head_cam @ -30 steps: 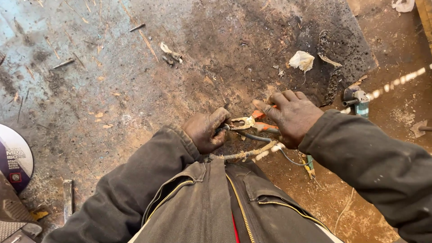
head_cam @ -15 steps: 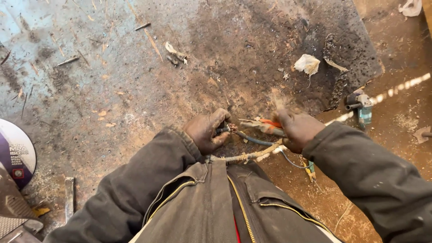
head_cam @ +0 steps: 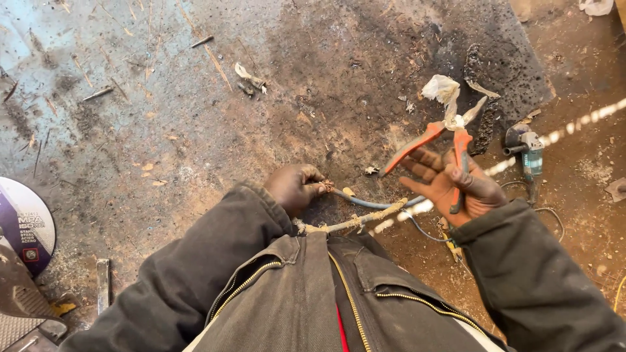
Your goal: Stripping insulation and tape from a thick electrical wire using pliers on a metal fabrication workbench.
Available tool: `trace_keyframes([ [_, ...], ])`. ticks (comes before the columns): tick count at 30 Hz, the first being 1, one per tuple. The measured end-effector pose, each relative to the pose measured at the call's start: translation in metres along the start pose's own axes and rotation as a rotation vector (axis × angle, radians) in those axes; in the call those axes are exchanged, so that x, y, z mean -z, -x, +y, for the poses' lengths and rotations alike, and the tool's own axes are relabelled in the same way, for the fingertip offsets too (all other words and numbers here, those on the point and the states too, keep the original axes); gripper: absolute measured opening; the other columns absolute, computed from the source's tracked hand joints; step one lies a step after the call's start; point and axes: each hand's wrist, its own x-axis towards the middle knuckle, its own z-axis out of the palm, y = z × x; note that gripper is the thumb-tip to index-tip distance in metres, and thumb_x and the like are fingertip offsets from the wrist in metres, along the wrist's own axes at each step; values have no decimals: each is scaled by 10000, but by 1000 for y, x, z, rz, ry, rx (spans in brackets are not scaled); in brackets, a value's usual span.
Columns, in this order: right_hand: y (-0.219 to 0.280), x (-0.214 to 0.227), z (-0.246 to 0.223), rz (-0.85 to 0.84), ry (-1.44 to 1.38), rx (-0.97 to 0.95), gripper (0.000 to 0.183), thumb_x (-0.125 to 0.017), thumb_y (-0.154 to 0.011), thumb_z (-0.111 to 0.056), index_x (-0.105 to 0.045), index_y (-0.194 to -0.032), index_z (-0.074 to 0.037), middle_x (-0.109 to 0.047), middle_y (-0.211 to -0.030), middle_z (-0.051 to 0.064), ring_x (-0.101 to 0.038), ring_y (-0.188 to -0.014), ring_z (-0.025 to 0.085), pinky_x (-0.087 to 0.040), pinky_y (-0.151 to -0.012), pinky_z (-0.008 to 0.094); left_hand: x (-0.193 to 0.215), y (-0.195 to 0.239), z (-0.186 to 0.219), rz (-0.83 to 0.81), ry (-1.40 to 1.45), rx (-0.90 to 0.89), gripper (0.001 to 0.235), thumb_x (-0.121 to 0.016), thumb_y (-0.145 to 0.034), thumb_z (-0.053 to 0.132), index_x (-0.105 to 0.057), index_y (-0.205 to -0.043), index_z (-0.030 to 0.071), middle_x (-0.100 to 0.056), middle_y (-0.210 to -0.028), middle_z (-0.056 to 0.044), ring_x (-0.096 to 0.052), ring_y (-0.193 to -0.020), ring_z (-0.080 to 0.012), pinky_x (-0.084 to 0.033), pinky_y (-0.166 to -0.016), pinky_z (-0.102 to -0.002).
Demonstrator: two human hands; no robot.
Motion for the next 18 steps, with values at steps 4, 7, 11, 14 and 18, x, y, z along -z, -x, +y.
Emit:
trace_keyframes([
  [4, 11, -13, 12, -122, -189, 41, 387, -804, -785, -122, -599, -1108, -183, -616, -1391, 165, -549, -1370, 388, -319, -1167, 724, 28, 11, 38, -109, 401, 138, 167, -740, -890, 151, -768, -1051, 115, -756, -1017, -103, -688, -966, -237, -567, -885, -377],
  [7, 12, -8, 14, -216, -73, 158, 707, -771, -802, -117, -502, -1453, -175, -465, -1570, 148, -421, -1491, 372, -222, -1234, 703, 35, 7, 47, -183, 363, 255, 183, -752, -895, 192, -764, -1077, 188, -728, -1154, -19, -661, -1042, -201, -567, -945, -352],
  [11, 22, 0, 7, -198, 259, 225, 504, -642, -792, 47, -616, -1289, -33, -481, -1549, 182, -494, -1441, 388, -467, -1189, 566, 35, 11, 54, -158, 371, 173, 258, -788, -851, 155, -763, -1106, 191, -732, -1156, -11, -667, -1064, -186, -566, -980, -351],
  [14, -41, 79, 44, -216, 812, 399, 556, -609, -800, 45, -610, -1345, -67, -707, -1266, 135, -723, -1121, 209, -587, -972, 317, 35, 15, 56, -119, 403, 151, 304, -798, -826, 105, -765, -1119, 181, -745, -1192, -29, -691, -1128, -197, -570, -1027, -350],
  [18, 38, -11, 14, -87, 2107, 112, 724, -737, -651, -53, -667, -1279, -407, -63, -1733, 77, -2, -1590, 317, 58, -1240, 602, 37, 19, 62, -103, 336, 155, 255, -784, -853, 131, -742, -1102, 159, -725, -1146, -34, -686, -1072, -190, -584, -954, -308],
])
